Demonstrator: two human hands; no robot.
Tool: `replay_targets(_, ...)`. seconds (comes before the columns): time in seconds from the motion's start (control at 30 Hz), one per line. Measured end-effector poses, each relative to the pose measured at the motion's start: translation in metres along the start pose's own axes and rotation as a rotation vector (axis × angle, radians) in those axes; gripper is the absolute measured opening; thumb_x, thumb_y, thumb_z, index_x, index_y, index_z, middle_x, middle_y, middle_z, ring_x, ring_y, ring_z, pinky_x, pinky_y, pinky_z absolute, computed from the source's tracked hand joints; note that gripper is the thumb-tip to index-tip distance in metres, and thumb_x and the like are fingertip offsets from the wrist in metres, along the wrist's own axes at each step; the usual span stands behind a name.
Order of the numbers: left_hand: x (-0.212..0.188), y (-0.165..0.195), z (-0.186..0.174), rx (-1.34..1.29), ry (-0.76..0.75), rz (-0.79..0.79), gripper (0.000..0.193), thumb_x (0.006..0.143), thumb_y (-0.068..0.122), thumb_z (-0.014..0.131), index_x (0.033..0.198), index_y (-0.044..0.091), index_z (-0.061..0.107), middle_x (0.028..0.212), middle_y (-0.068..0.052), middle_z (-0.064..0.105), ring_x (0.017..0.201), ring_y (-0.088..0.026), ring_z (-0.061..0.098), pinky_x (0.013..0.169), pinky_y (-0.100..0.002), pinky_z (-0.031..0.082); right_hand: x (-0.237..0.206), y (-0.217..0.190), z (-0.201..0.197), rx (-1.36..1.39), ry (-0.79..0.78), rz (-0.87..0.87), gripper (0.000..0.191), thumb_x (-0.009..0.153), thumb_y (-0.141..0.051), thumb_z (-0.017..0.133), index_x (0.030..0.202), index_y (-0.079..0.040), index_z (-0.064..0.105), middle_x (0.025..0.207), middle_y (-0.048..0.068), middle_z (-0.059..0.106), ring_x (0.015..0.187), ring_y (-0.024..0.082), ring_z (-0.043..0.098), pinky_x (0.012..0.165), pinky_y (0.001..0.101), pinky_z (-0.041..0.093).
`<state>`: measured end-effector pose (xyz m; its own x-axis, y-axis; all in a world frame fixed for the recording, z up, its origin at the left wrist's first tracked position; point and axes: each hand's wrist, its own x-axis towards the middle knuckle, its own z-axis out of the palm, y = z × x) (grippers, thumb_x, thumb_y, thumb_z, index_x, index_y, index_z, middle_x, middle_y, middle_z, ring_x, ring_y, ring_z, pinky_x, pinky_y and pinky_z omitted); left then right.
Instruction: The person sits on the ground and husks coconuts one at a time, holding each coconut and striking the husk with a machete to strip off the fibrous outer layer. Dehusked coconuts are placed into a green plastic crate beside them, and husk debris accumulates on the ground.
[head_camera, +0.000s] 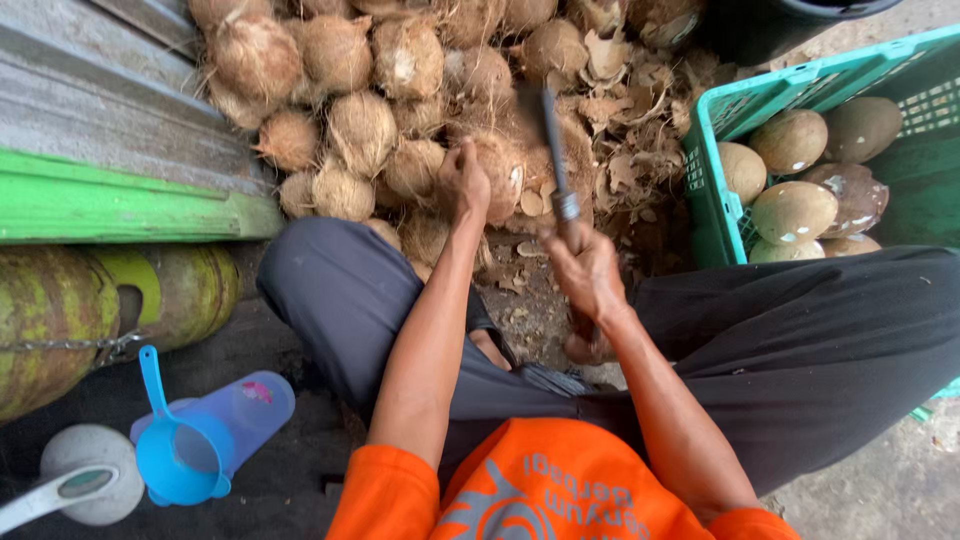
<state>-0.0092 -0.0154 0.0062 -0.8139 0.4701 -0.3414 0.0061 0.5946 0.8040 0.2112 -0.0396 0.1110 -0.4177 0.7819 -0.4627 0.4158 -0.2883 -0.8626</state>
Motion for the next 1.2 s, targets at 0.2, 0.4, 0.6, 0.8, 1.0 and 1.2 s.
replay_targets(0.2,-0.006,0.01,0.004,0.103,-0.026,-0.09,0.06,0.096,0.064,0.036,0.094,0.014,0.069,0.073,0.001,0.064,0.058,-0.015,0.05,0.054,-0.037,0.04,0.01,0.008,0.007,0.323,0.046,-0.216,0.022,0.102,-0.025,0.064,0.089,-0.008,0.063,0.065,0.001,0.057,0.048,0.009,0.05,0.04,0.0258,0.043)
replay_targets(0.4,-0.004,0.014,0.002,0.067,0.031,-0.073,0.059,0.091,0.068,0.039,0.102,0.02,0.071,0.078,-0.001,0.068,0.059,-0.016,0.05,0.051,-0.037,0.038,0.01,0.007,0.003,0.012,-0.015,0.013,0.02,0.101,-0.026,0.065,0.086,-0.012,0.063,0.062,0.0,0.056,0.046,0.007,0.049,0.039,0.0273,0.041)
replay_targets(0.6,-0.005,0.005,0.004,0.137,0.017,-0.02,0.065,0.092,0.073,0.034,0.103,0.02,0.07,0.082,0.0,0.067,0.059,-0.015,0.052,0.048,-0.035,0.038,0.013,0.01,-0.002,0.183,0.083,-0.318,0.034,0.107,-0.023,0.064,0.079,-0.006,0.057,0.066,0.0,0.056,0.051,0.009,0.05,0.043,0.0268,0.04)
replay_targets(0.8,-0.003,0.005,0.01,0.128,0.048,0.059,0.058,0.093,0.07,0.039,0.091,0.021,0.069,0.074,0.002,0.061,0.057,-0.016,0.046,0.049,-0.035,0.034,0.018,0.015,0.006,-0.107,0.055,-0.058,0.021,0.1,-0.021,0.068,0.085,-0.006,0.065,0.061,0.0,0.054,0.048,0.007,0.047,0.042,0.0276,0.038)
replay_targets(1.0,-0.012,0.003,0.01,0.162,0.053,0.086,0.054,0.096,0.066,0.044,0.084,0.019,0.066,0.074,0.004,0.059,0.06,-0.016,0.049,0.055,-0.036,0.039,0.02,0.038,0.0,-0.013,0.078,-0.182,0.016,0.104,-0.014,0.065,0.09,-0.005,0.065,0.065,0.0,0.054,0.053,0.008,0.045,0.045,0.0313,0.035)
replay_targets(1.2,-0.009,-0.005,-0.005,-0.037,0.057,0.259,0.057,0.096,0.067,0.047,0.095,0.017,0.073,0.084,-0.001,0.071,0.071,-0.02,0.064,0.064,-0.038,0.049,0.038,0.04,0.002,-0.37,0.045,-0.088,0.022,0.094,-0.024,0.074,0.086,-0.004,0.068,0.057,0.003,0.055,0.051,0.011,0.05,0.049,0.0332,0.042)
